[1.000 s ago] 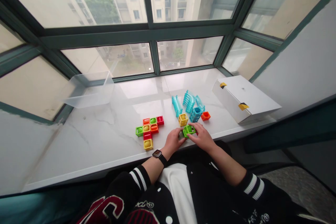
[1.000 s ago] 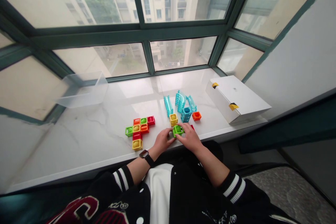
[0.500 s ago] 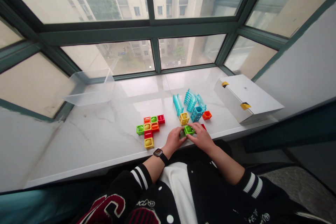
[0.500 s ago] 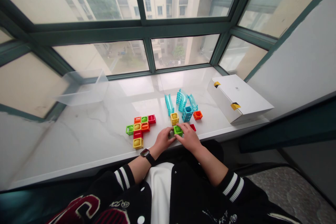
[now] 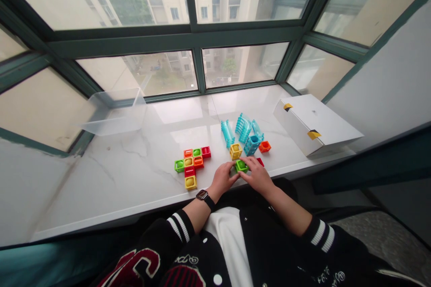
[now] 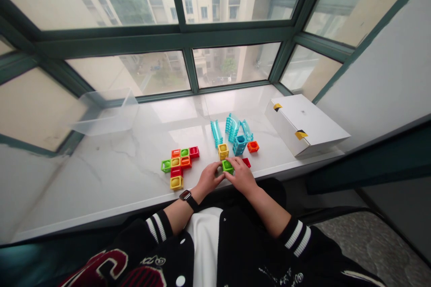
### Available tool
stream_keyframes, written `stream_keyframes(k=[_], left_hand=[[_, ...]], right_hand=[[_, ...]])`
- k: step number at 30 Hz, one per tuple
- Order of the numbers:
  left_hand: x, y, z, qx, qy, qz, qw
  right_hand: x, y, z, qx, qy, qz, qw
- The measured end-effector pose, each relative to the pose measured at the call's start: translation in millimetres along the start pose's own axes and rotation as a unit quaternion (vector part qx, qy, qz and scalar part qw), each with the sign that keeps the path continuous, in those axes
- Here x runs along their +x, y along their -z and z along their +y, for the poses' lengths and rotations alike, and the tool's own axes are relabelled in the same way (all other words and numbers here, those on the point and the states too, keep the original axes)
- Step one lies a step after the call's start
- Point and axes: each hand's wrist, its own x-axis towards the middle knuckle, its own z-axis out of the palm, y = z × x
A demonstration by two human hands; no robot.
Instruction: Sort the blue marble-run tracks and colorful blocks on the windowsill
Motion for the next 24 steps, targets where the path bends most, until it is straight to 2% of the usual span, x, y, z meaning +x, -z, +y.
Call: stream_keyframes(k=[16, 20, 24], left_hand=[[0.4, 3.8, 3.4, -0.007, 0.001, -0.009, 1.000], [-7.4, 28.3, 11.8, -0.043, -0.023, -0.036, 0.998], [-26.6, 80.9, 16.3, -0.001, -0.047, 0.000, 0.999]], right_hand=[[0.2, 0.2, 1.1, 0.001, 0.004, -0.002, 1.000], [1.4, 1.9, 0.3, 0.000, 0.009, -0.011, 1.000], [1.5, 2.1, 1.4, -0.009, 0.012, -0.017, 1.000]])
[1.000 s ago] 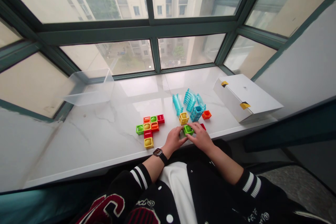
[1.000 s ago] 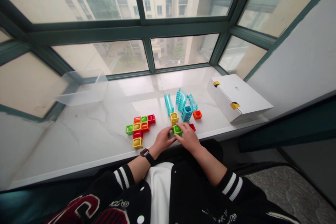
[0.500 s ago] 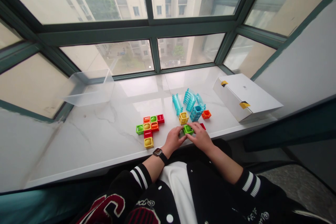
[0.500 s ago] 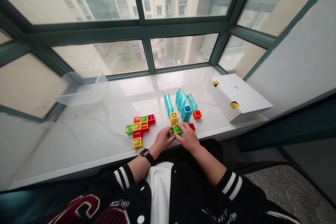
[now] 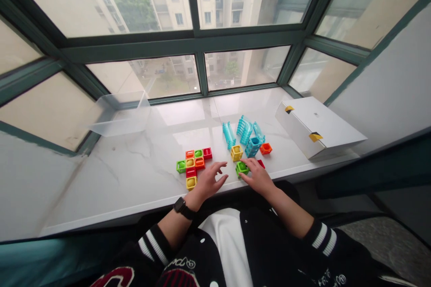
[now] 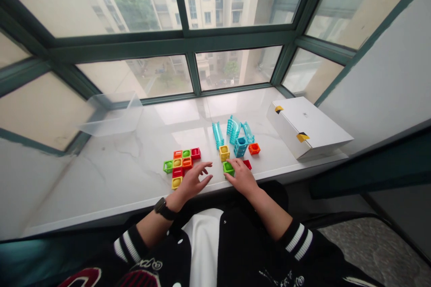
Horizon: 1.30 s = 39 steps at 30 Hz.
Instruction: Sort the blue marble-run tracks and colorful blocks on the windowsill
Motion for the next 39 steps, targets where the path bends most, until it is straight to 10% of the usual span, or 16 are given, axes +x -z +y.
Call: stream_keyframes(k=[5, 10, 21, 39], left_hand=[[-43.0, 65.0, -18.5, 0.113, 0.053, 0.140, 0.982], [-89.4, 75.9, -36.1, 0.152, 0.119, 0.192, 0.962], [-81.6, 47.2, -10.6, 0.289, 0.262, 0.075, 0.918], [-69.1, 61.4, 6.1, 0.292, 0.333, -0.032, 0.896]], right_hand=[[-1.5, 3.6, 1.9, -0.021, -0.005, -0.002, 1.000], [0.5, 19.0, -4.5, -0.037, 0.011, 0.035, 0.999], [2.9, 30.9, -21.0, 0.017, 0.049, 0.105, 0.993], [-0.9, 27.5, -10.8, 0.062, 0.045, 0.127, 0.989]])
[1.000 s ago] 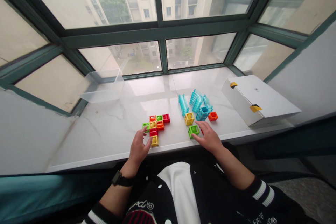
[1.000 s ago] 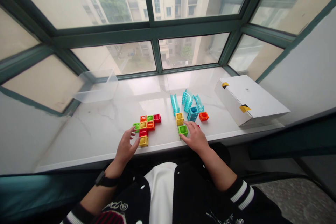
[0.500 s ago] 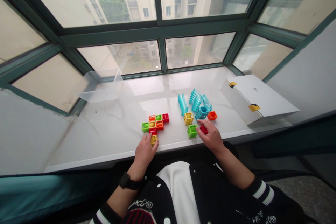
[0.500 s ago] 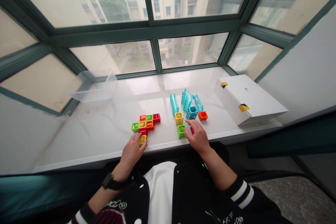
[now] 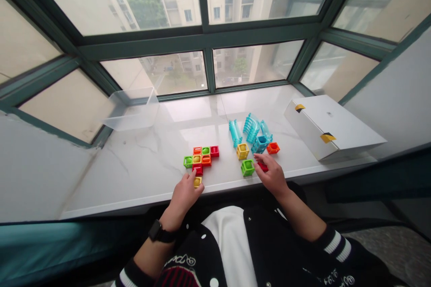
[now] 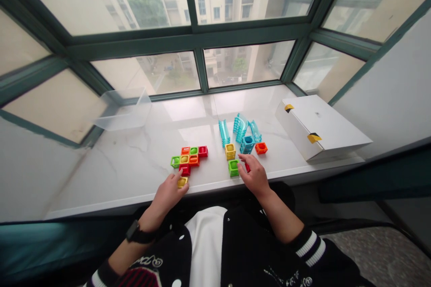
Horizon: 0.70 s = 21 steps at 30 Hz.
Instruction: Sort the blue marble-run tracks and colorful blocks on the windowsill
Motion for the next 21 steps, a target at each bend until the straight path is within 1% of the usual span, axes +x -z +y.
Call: stream_keyframes(k=[2, 4, 6, 8, 9, 10, 11, 13, 15, 16, 17, 18, 21], left_hand=[[-0.1, 3.9, -6.6, -0.024, 0.000, -0.021, 0.999], [1.2, 8.0, -15.3, -0.071, -0.005, -0.025, 0.997], [3.2, 12.2, -23.1, -0.146, 0.000, -0.026, 0.989], [5.1, 16.2, -26.8, -0.256, 0.022, -0.039, 0.966], [6.0, 18.1, -26.6, -0.322, 0.032, -0.046, 0.945], [6.8, 19.7, -25.0, -0.394, 0.038, -0.051, 0.917], [7.6, 21.2, -22.2, -0.466, 0.044, -0.054, 0.882], [9.7, 23.5, -14.2, -0.592, 0.058, -0.055, 0.802], [12.6, 24.8, -4.1, -0.673, 0.073, -0.061, 0.733], [14.4, 25.0, 1.4, -0.697, 0.075, -0.067, 0.710], [16.2, 25.0, 7.1, -0.712, 0.070, -0.075, 0.695], [18.0, 24.8, 13.2, -0.720, 0.061, -0.085, 0.686], [22.0, 23.2, 32.9, -0.723, 0.027, -0.112, 0.681]], right_hand=[[-0.3, 0.8, 0.6, 0.002, -0.001, 0.002, 1.000], [-0.3, 1.4, 0.5, -0.001, 0.000, 0.004, 1.000], [0.0, 1.2, -0.4, -0.008, 0.003, 0.005, 1.000], [0.5, 0.0, -2.0, -0.015, 0.008, 0.006, 1.000], [0.9, -0.9, -3.1, -0.017, 0.012, 0.007, 1.000], [1.4, -2.0, -4.4, -0.018, 0.017, 0.008, 1.000], [1.8, -3.2, -6.0, -0.019, 0.024, 0.009, 0.999], [2.7, -6.3, -10.1, -0.016, 0.041, 0.006, 0.999], [3.6, -9.9, -15.7, -0.006, 0.062, -0.002, 0.998], [4.1, -11.7, -19.1, 0.000, 0.072, -0.009, 0.997], [4.7, -13.5, -23.1, 0.006, 0.080, -0.018, 0.997], [5.5, -15.1, -27.6, 0.012, 0.088, -0.028, 0.996], [8.4, -18.6, -42.9, 0.033, 0.120, -0.073, 0.990]])
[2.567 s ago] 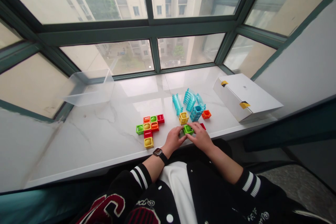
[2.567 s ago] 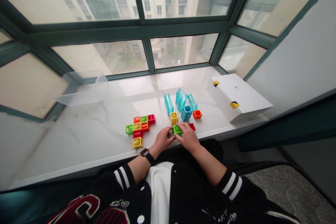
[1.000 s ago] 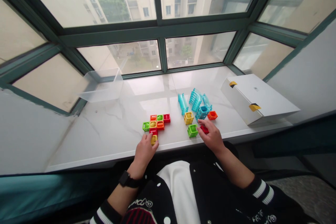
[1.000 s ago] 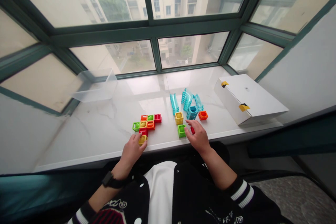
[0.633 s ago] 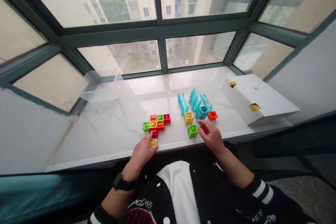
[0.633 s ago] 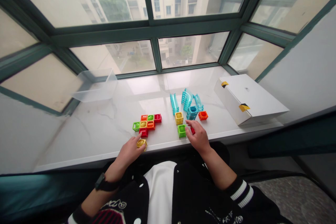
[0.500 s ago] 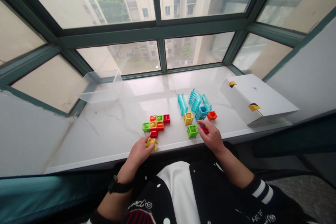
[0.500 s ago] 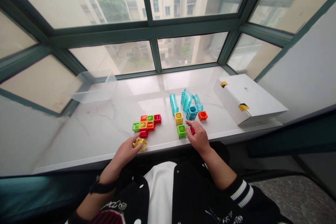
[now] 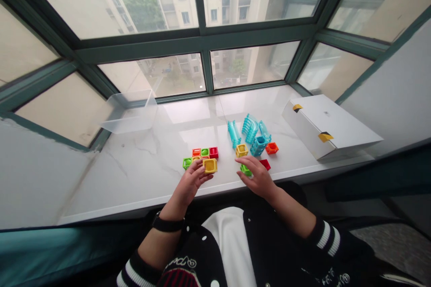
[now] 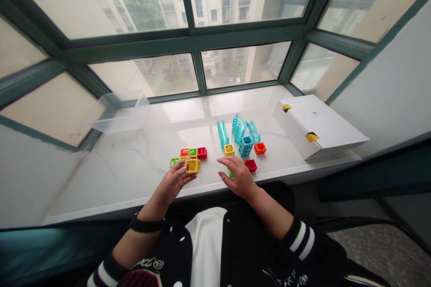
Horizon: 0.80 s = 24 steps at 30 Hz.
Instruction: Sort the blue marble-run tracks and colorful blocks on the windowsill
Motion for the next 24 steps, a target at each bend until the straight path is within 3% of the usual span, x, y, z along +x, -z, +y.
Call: stream_keyframes(k=[4, 8, 18, 24], left_hand=[[4.5, -25.1, -2.7, 0.042, -0.018, -0.051, 0.998], [7.5, -42.4, -5.3, 0.094, -0.040, -0.075, 0.992], [13.0, -61.0, -23.9, 0.053, -0.020, -0.092, 0.994], [13.4, -60.7, -26.1, 0.113, -0.086, -0.109, 0.984]], right_hand=[[7.8, -2.7, -15.1, 0.005, 0.052, -0.046, 0.998], [9.3, -6.2, -17.4, 0.002, 0.053, -0.036, 0.998], [7.7, -6.0, -9.5, 0.017, -0.003, 0.016, 1.000], [10.2, -8.2, -10.5, 0.089, -0.069, 0.046, 0.993]])
